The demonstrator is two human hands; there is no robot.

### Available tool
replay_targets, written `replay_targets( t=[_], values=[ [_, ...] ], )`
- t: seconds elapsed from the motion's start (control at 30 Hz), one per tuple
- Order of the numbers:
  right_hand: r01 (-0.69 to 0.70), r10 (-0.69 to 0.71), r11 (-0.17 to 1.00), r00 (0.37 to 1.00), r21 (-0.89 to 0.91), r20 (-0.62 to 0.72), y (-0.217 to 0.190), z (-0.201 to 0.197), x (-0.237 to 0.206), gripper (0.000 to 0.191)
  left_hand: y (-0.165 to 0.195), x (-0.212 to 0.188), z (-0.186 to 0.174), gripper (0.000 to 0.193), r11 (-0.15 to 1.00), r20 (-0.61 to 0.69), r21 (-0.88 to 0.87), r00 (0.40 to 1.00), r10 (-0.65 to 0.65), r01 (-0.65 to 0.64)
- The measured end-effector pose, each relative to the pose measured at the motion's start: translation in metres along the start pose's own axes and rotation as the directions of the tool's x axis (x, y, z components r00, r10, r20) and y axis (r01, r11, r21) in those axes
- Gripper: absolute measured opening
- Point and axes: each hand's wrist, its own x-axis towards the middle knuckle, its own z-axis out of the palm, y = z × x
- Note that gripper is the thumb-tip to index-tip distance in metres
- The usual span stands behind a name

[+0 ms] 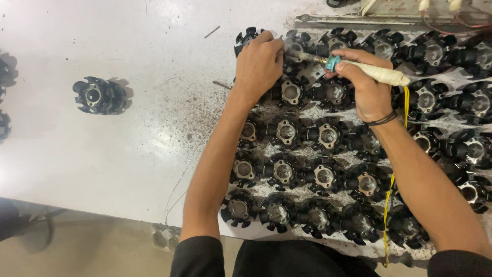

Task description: The person arranges black rotor/impeller castings into rows on the workbench, then uses a soldering iron to solder the center hub of each rotor one at a time, working through the grid and repositioning parts as needed.

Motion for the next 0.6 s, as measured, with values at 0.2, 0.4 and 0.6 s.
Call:
replay_targets(
  t=[0.2,0.4,0.6],
  values=[
    [0.016,-0.015,0.999,0.999,0.044,-0.033,-0.001,0.0,0.001,0.028,-0.004,0.0,0.0,0.01,0.999,-0.003,-0.022,0.999,0.038,-0.038],
    [0.029,-0.03,1.0,0.999,-0.003,-0.032,0.002,0.0,0.001,0.027,0.003,-0.002,-0.008,0.005,0.999,-0.072,-0.035,0.997,0.033,-0.036],
    [0.041,-0.04,0.999,0.999,0.022,-0.027,0.005,0.001,0.003,0.026,0.017,-0.029,-0.037,0.004,0.994,-0.001,-0.089,0.998,-0.068,0.068]
  ],
)
